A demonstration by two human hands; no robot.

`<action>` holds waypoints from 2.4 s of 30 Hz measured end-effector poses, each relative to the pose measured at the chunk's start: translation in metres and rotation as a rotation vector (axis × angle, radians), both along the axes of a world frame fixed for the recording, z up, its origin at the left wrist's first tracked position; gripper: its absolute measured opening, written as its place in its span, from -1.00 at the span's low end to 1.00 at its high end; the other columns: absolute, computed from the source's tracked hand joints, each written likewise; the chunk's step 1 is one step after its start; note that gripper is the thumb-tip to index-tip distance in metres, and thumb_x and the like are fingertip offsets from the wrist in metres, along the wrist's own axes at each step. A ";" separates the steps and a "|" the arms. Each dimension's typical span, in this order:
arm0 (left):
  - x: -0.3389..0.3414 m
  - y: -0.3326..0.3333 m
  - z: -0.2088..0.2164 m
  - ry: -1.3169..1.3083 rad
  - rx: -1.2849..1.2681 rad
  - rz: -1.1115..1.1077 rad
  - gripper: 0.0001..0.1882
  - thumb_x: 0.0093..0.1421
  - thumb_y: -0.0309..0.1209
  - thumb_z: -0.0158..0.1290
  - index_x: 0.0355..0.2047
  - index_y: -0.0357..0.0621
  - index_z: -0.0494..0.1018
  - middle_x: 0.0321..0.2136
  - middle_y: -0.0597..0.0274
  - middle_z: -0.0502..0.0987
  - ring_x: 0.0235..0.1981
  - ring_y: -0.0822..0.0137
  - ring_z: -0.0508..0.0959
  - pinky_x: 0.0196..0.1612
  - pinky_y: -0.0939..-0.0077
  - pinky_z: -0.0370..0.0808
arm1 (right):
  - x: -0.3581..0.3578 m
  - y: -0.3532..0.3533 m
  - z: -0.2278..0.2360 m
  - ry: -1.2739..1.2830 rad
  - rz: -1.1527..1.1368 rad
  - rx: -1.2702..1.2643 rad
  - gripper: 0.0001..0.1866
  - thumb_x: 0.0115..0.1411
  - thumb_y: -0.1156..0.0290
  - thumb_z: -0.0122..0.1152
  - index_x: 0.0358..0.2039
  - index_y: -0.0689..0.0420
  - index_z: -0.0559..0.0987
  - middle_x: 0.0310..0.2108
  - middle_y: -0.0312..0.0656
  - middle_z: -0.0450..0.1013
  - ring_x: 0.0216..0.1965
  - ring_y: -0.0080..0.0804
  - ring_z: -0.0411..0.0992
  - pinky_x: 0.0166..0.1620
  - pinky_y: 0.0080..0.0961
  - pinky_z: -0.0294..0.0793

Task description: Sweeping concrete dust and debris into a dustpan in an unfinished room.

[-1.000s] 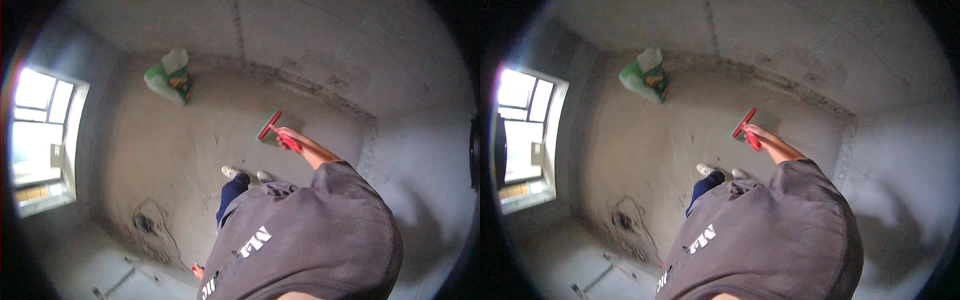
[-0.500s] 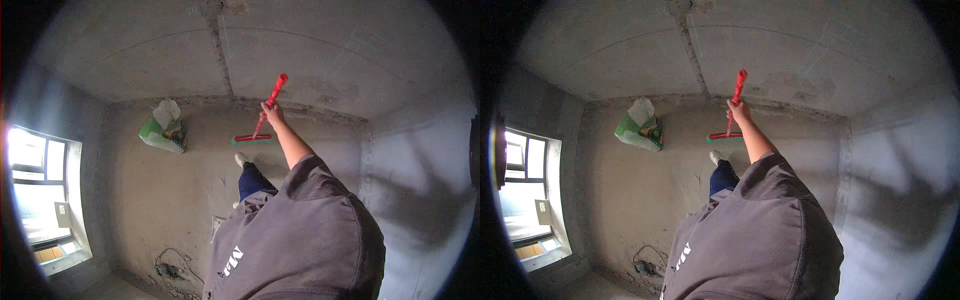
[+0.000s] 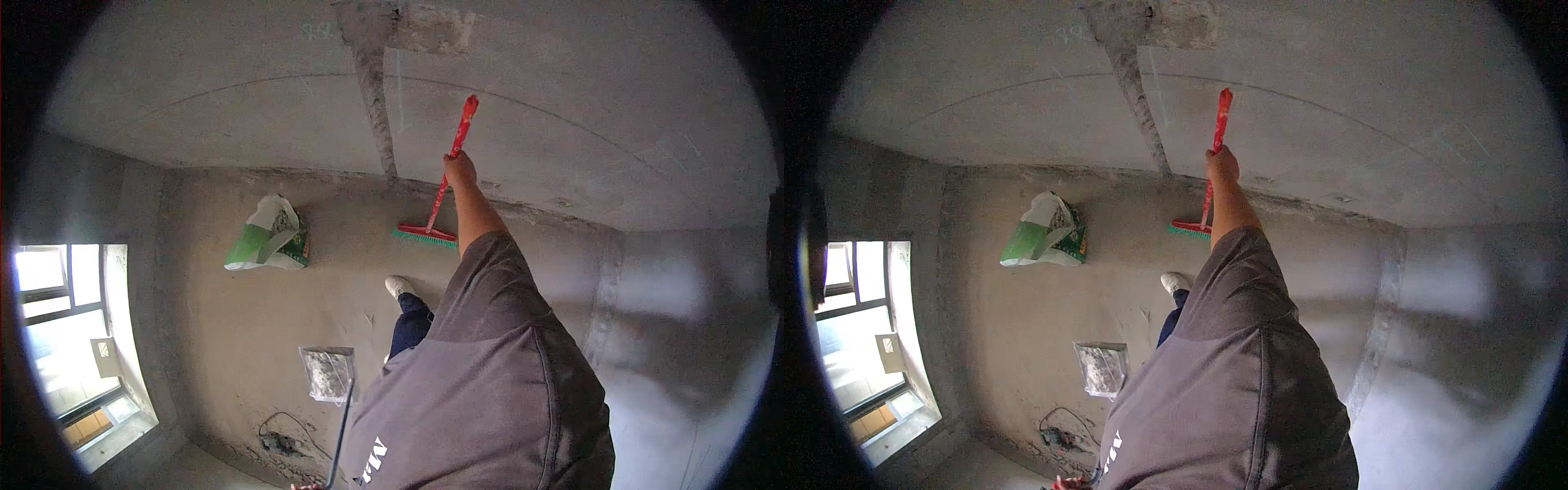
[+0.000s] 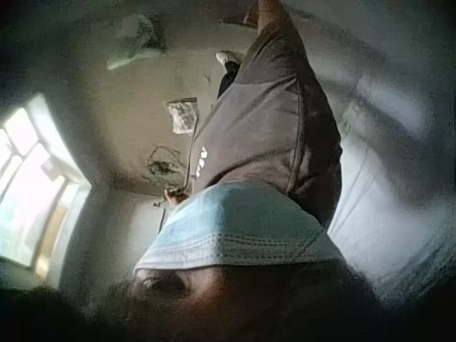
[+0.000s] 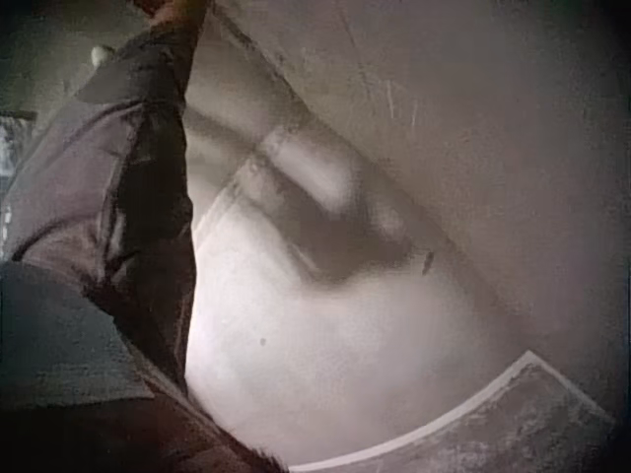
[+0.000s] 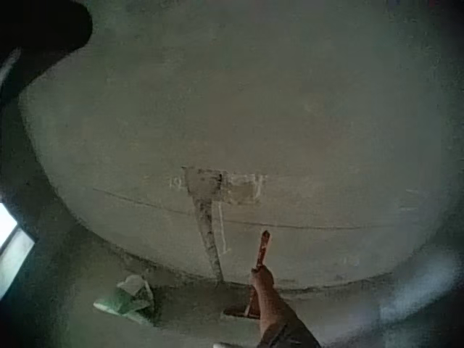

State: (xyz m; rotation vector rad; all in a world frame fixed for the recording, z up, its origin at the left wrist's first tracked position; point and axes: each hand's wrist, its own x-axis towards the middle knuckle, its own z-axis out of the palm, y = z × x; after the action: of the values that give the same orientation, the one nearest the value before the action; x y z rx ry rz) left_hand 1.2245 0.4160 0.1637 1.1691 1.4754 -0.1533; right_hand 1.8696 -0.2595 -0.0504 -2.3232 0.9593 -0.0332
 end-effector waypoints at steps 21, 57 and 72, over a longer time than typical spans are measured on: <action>0.292 -0.104 0.114 -0.958 0.047 0.065 -0.77 0.04 -0.31 0.01 -0.41 -0.10 0.21 -0.55 0.33 0.25 -0.49 0.40 0.28 -0.27 0.42 0.27 | -0.149 0.196 0.040 -0.033 0.733 0.727 -0.67 0.06 0.45 0.17 -0.15 0.16 0.37 -0.29 -0.24 0.40 -0.30 -0.46 0.40 -0.25 -0.51 0.42; 0.503 0.082 -0.207 -0.266 0.811 -1.736 -0.46 0.03 -0.46 -0.05 0.08 -0.07 0.22 0.11 0.15 0.25 -0.05 0.08 0.44 -0.03 0.21 0.41 | -0.117 0.413 0.381 -0.638 0.664 1.049 -0.67 0.15 0.38 -0.12 -0.70 0.03 0.07 -0.84 -0.35 -0.02 -0.79 -0.54 -0.09 -0.59 -0.47 0.06; 0.544 0.096 -0.236 -0.016 0.793 -2.130 -0.63 0.13 -0.42 -0.12 -0.01 -0.11 0.31 -0.02 0.13 0.33 -0.10 0.13 0.44 -0.16 0.29 0.46 | -0.099 0.438 0.379 -0.563 0.673 1.002 -0.62 0.15 0.25 0.02 -0.71 0.01 0.14 -0.85 -0.39 0.04 -0.80 -0.56 -0.04 -0.61 -0.51 0.02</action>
State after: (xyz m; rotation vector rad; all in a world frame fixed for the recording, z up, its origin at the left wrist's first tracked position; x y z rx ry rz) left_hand 1.7689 0.5124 -0.0725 2.8714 -0.4381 -0.9909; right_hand 1.7708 0.1789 0.3286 -1.4374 -0.1391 0.0555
